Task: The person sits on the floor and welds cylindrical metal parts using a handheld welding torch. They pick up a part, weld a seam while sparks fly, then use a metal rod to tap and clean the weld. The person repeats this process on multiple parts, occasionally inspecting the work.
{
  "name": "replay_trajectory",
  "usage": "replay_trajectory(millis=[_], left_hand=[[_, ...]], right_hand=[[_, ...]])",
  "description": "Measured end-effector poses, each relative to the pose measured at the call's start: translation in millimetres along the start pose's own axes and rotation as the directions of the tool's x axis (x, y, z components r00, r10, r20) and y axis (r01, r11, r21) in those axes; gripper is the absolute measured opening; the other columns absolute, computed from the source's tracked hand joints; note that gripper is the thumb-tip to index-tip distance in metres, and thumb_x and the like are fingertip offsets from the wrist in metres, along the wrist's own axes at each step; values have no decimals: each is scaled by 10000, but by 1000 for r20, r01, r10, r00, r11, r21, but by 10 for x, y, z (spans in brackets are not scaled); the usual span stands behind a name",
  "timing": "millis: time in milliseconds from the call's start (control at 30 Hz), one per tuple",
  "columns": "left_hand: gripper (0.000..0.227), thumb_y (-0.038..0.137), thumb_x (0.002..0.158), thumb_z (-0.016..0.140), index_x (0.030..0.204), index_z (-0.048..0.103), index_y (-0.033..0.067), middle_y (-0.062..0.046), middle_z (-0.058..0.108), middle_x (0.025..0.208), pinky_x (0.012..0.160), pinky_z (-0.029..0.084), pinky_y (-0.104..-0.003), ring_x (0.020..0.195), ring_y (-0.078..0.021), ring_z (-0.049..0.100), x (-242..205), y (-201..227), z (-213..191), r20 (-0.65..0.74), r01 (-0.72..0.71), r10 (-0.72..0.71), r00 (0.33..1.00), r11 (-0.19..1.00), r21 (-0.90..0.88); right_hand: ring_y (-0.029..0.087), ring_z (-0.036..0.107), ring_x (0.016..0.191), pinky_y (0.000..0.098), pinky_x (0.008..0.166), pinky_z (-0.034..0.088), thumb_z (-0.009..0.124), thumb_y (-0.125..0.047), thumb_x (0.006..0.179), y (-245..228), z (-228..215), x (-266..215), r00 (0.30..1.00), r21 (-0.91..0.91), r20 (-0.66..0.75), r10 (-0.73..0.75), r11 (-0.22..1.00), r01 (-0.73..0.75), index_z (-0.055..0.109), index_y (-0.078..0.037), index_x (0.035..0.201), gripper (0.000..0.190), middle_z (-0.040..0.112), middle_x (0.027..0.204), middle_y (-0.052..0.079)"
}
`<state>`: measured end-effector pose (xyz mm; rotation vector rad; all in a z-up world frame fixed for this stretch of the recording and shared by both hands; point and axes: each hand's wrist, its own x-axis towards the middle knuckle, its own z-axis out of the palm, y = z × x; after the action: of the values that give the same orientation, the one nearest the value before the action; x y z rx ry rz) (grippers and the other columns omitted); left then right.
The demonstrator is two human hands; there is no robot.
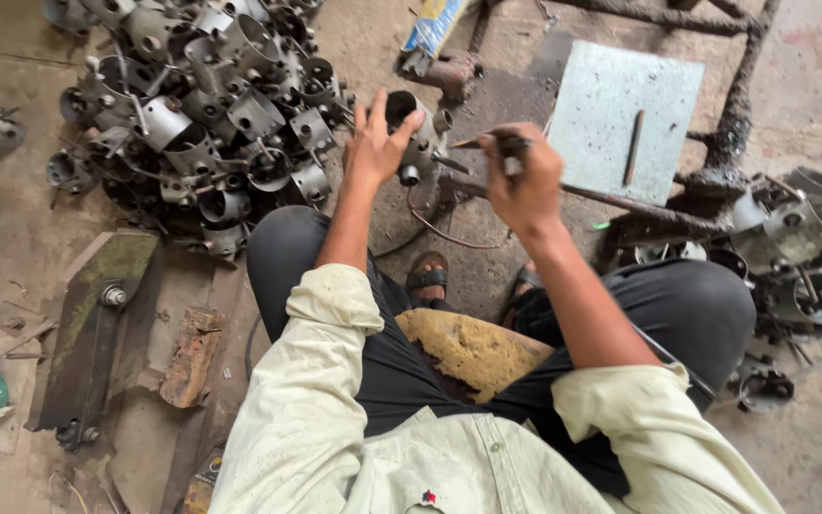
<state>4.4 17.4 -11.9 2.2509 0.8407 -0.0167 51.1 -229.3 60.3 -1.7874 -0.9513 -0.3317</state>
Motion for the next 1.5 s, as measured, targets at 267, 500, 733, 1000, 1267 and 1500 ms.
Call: replay_trajectory(millis=[267,500,733,1000,1267,1500], left_hand=[[999,787,833,543,1611,326,199,-292,251,1641,1143,381,-537,1405,-507,426,-28,-70,30,-12,3,-2,1000,1000,12],[991,791,856,531,1612,325,185,-311,264,1624,1136,400,-539,1379,-504,463,-20,-92,54,-6,-59,59,998,998,-16],[986,784,853,527,1611,326,186,-278,337,1594,1103,416,-556,1338,-519,492,-67,-175,50,-5,-70,69,998,997,-26],[998,789,828,521,1609,323,200,-264,364,1566,1092,439,-532,1338,-506,492,15,-79,-31,-26,-76,77,997,997,18],[964,779,871,524,1600,337,176,-260,380,1567,1099,431,-537,1346,-508,493,84,-196,18,-30,-130,128,991,990,-61],[974,771,850,496,1604,309,183,-257,401,1524,1081,439,-518,1312,-495,514,67,-223,97,21,-65,66,998,996,-56]], right_hand=[[250,705,864,354,747,574,673,0,1001,-177,-70,-32,1000,26,-6,24,999,-24,681,-6,1072,71,701,1003,137],[239,706,890,359,775,592,589,-57,1048,-142,-28,-150,989,73,-132,-62,995,72,636,23,1078,98,709,1053,170],[181,731,727,290,606,594,622,-92,1092,8,111,-231,987,156,-84,134,980,-120,667,7,1091,108,736,904,123],[228,751,832,325,665,627,631,-60,1085,-7,114,-137,997,68,-75,-15,997,20,680,-6,1106,76,736,1008,152],[186,745,790,336,613,615,629,-58,1046,87,210,-170,995,56,3,102,993,-102,676,-15,1081,73,740,951,135],[226,682,744,382,643,551,656,-14,998,-104,51,-128,964,83,206,168,979,-188,684,19,1078,90,731,957,188]])
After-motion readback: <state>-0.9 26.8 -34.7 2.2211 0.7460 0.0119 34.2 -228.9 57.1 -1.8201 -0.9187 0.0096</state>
